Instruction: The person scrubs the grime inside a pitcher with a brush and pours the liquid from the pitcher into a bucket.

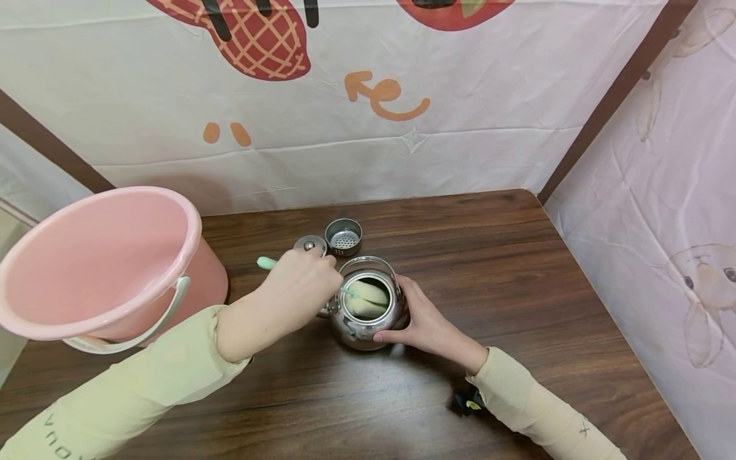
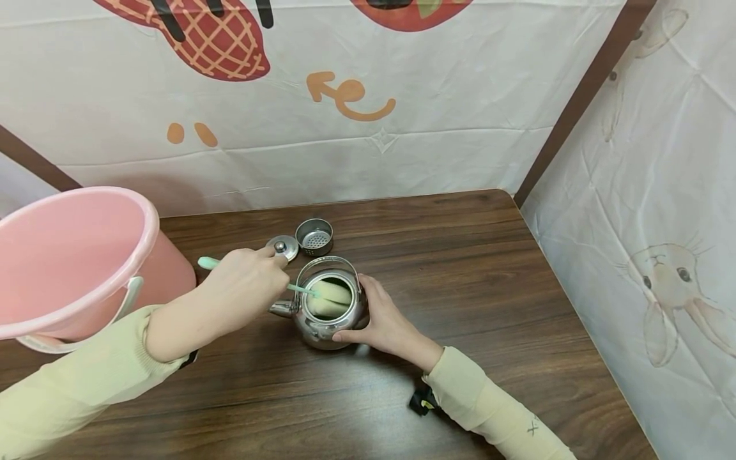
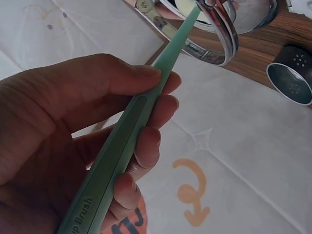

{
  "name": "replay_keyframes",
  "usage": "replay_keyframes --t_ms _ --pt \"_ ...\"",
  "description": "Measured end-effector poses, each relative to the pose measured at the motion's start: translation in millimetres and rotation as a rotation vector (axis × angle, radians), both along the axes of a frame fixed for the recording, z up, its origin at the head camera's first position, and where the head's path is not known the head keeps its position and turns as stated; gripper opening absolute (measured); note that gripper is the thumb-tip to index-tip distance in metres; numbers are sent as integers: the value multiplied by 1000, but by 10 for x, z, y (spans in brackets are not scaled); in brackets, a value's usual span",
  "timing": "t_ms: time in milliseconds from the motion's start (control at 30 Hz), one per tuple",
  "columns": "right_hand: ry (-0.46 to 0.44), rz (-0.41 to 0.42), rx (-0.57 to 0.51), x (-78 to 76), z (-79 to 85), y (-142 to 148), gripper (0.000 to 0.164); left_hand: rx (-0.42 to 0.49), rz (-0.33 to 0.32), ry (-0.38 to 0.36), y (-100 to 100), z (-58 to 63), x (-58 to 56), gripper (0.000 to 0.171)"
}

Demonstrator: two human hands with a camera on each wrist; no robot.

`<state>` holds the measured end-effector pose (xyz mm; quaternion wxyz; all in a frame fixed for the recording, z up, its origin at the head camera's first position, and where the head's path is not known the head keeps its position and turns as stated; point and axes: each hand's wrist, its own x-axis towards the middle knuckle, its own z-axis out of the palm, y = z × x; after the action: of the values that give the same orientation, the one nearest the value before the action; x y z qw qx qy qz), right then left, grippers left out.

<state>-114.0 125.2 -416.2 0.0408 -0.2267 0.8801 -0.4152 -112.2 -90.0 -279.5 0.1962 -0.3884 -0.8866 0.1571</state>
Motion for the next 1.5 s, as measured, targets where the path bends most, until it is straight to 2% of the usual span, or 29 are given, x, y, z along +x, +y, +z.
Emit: replay_keyframes --t_ms 433,1100,1500 --pt "32 20 -13 5 -19 8 95 17 -9 -34 -13 51 45 21" --pt "27 15 -21 2 -8 10 95 17 -29 -73 20 48 49 25" --pt "33 18 -22 -7 -10 13 94 -16 -29 -100 94 60 43 21"
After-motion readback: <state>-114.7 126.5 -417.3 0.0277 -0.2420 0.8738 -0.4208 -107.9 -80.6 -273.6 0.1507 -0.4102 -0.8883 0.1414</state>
